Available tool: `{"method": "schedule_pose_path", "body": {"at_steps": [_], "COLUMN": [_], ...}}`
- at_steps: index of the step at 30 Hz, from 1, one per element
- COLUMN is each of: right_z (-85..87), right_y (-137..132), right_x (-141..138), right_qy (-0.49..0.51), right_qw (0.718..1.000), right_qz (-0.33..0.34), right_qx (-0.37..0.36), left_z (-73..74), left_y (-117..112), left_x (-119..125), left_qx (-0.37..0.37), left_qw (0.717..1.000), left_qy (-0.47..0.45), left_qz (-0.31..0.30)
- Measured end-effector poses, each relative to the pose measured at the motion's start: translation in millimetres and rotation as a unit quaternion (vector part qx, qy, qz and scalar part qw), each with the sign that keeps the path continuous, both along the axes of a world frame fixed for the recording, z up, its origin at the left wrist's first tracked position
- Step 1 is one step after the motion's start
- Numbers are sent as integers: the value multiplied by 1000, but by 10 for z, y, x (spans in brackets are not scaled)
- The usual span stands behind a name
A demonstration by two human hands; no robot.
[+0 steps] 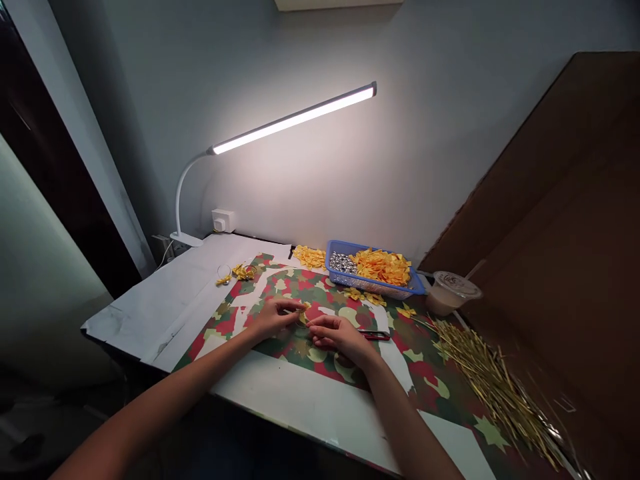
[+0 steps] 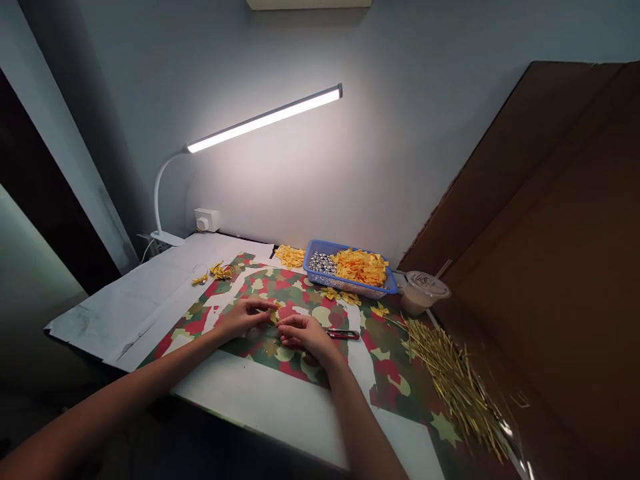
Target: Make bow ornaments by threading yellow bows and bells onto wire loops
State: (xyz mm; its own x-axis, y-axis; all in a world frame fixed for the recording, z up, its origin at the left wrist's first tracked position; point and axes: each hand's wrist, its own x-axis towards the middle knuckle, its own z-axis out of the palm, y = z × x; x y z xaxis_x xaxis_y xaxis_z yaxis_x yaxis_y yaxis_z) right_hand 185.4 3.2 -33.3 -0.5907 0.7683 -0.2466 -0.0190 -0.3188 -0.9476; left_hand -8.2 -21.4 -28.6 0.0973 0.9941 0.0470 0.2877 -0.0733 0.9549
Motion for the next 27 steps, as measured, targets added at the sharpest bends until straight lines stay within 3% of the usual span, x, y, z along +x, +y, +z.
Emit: {"method": "schedule_pose_path", "body": {"at_steps": [5, 11, 15, 20, 27], "right_z": [77, 106, 134, 191, -45], "right_y": [-44, -18, 3, 25, -41], "right_x": [36, 84, 84, 27, 38], "right_qy": [-8, -47, -83, -107, -92], "right_qw": [997, 973, 925, 851, 774], "right_qz": [-5, -26, -47, -2, -17], "right_qx": [72, 226, 367, 514, 626], "left_z": [26, 56, 28, 45, 48], "left_y": [-35, 3, 41, 95, 230], "left_x": [25, -57, -107, -111, -178], "left_qx": [-4, -32, -61, -72, -96], "left_qw": [1000, 993, 985, 976, 964], "left_qy": [-9, -9, -11, -25, -52], "left_qz": [-23, -113, -163, -203, -242]}}
